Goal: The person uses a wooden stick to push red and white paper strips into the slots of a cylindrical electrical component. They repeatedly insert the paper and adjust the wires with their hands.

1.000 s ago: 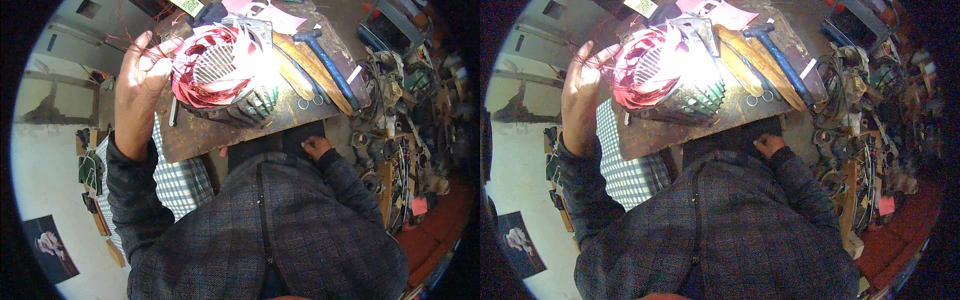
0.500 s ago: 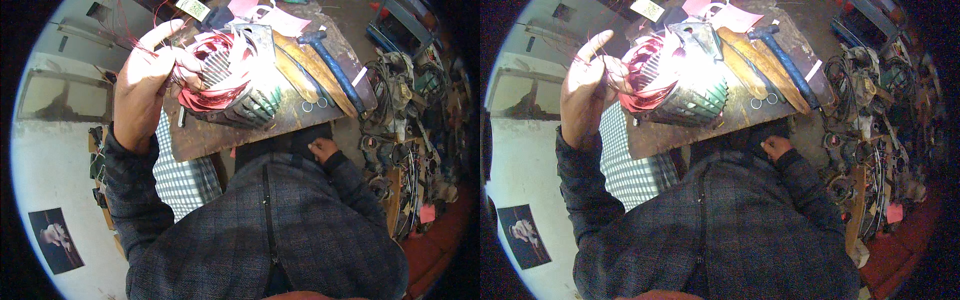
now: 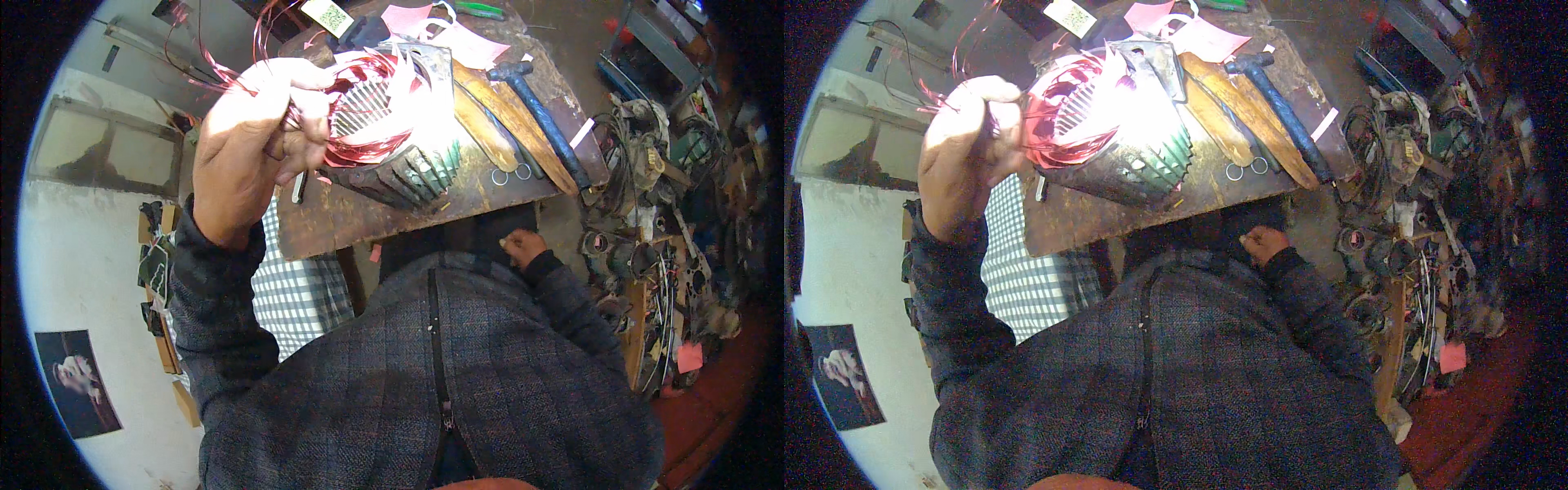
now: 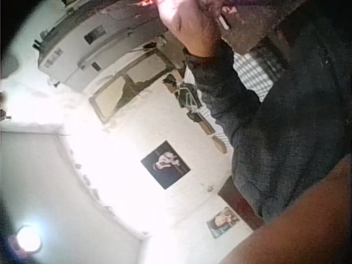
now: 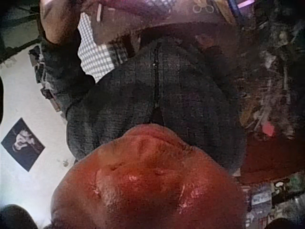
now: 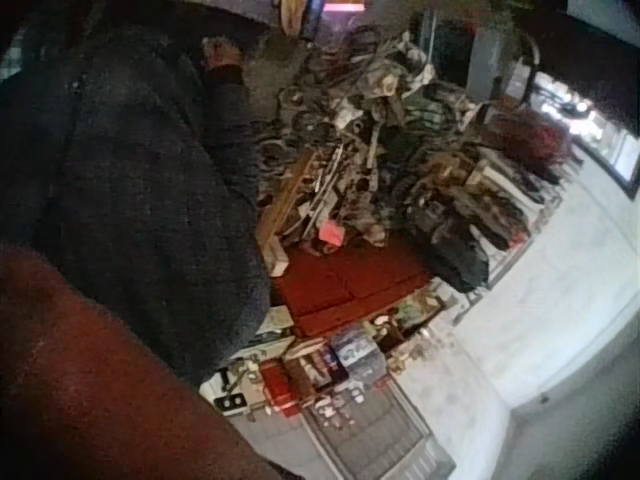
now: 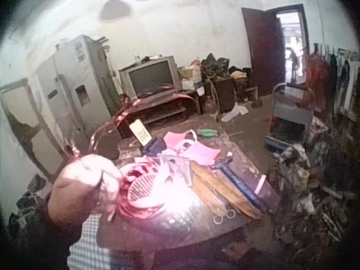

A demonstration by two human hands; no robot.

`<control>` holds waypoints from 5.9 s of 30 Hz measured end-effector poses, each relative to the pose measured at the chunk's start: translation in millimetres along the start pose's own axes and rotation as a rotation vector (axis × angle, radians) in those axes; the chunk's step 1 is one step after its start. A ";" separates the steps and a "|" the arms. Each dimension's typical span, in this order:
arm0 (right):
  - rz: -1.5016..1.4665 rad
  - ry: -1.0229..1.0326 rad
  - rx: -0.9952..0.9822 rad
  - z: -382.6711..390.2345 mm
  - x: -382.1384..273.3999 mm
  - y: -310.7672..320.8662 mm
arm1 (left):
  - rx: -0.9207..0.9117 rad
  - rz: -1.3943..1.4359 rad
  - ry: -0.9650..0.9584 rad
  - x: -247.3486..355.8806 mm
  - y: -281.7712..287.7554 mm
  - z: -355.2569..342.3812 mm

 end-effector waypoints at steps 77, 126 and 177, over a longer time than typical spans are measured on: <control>0.175 0.621 0.433 -136.5 -337.6 88.0 | 0.865 -0.211 -0.301 -115.2 -53.2 22.4; 0.124 0.675 0.438 20.1 -317.6 9.6 | 0.442 0.508 -0.335 -171.7 49.6 0.2; 1.045 0.177 0.462 -90.6 -246.0 138.2 | 0.135 -0.271 -0.100 -48.2 62.4 -92.0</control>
Point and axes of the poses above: each hand's wrist, its own z-axis away from the middle knuckle, its own y-axis out of the back of the hand, x = y × z, the point moved 5 cm from there along -z, towards the middle knuckle, and after that the axes turned 10 degrees about -x, right-handed, at the moved point
